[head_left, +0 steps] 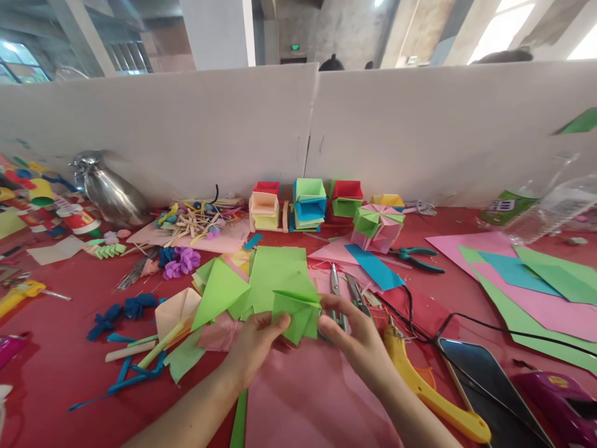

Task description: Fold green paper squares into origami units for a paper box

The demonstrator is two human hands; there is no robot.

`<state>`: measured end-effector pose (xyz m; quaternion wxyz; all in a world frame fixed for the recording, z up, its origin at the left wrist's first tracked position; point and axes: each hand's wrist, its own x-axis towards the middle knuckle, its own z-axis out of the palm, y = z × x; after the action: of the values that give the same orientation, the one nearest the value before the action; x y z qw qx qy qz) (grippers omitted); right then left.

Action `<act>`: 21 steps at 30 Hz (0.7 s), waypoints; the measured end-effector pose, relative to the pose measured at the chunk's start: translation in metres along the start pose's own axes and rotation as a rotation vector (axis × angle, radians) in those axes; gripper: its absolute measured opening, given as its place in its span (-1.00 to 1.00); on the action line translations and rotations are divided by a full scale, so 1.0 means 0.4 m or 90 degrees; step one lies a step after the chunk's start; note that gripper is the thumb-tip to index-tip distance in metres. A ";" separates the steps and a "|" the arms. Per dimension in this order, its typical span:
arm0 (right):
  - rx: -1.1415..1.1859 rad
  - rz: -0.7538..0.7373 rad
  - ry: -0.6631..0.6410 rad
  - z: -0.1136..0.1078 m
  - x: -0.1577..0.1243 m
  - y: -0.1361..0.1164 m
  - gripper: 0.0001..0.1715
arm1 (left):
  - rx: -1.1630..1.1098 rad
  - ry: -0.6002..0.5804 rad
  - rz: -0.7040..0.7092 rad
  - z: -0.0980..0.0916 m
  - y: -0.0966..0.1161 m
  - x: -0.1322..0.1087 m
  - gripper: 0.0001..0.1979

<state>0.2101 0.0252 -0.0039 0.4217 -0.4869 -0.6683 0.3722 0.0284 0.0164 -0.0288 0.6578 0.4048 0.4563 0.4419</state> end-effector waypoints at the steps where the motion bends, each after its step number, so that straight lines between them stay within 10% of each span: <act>1: 0.055 0.048 -0.038 0.006 0.001 0.002 -0.66 | 0.021 -0.019 -0.006 0.002 -0.002 -0.001 -0.63; 8: 0.374 0.243 -0.057 0.012 0.006 0.020 -0.67 | 0.027 -0.071 -0.037 -0.010 -0.005 0.004 -0.53; 21: 0.372 0.283 -0.057 -0.002 0.014 0.017 -0.65 | 0.042 -0.053 -0.032 -0.019 0.006 0.008 -0.62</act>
<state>0.2122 0.0325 -0.0088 0.4222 -0.4623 -0.4295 0.6508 0.0214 0.0209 -0.0293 0.6735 0.4327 0.4527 0.3927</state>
